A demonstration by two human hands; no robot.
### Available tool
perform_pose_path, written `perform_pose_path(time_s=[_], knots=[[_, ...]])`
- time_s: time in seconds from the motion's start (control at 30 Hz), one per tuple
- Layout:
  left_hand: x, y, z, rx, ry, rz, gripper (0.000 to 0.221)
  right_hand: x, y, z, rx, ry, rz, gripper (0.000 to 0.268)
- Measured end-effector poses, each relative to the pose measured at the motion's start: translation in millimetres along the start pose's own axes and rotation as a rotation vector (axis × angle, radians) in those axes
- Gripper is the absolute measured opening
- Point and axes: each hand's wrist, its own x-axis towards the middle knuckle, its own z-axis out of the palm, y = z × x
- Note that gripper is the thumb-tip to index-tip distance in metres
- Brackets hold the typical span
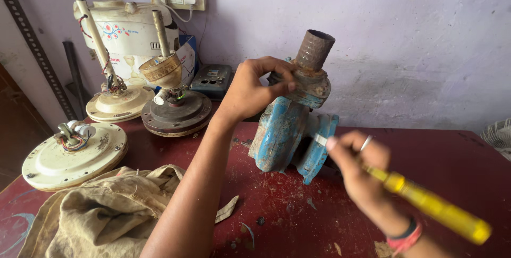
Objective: The person uses a yellow screwdriver to scrape rust and debris from a blue metal component. They then use a small abrasive pad to scrub the same area. The person continues scraping and scrubbing the component throughout the clip.
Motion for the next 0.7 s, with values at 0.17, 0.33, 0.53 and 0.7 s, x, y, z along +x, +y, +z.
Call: perform_pose_path(time_s=[0.17, 0.33, 0.53, 0.7], knots=[[-3.1, 2.8, 2.1, 0.136, 0.053, -0.090, 0.028, -52.6, 19.4, 1.6, -0.135, -0.123, -0.184, 0.010], [-0.8, -6.7, 3.4, -0.067, 0.140, -0.155, 0.030, -52.6, 33.9, 14.7, -0.028, -0.207, -0.008, 0.009], [-0.7, -17.0, -2.0, -0.264, 0.078, -0.286, 0.032, -54.8, 43.8, 19.3, 0.041, -0.354, 0.088, 0.006], [-1.9, -21.1, -4.6, -0.306, 0.053, -0.321, 0.032, -54.7, 49.7, 20.6, -0.022, -0.406, 0.082, 0.003]])
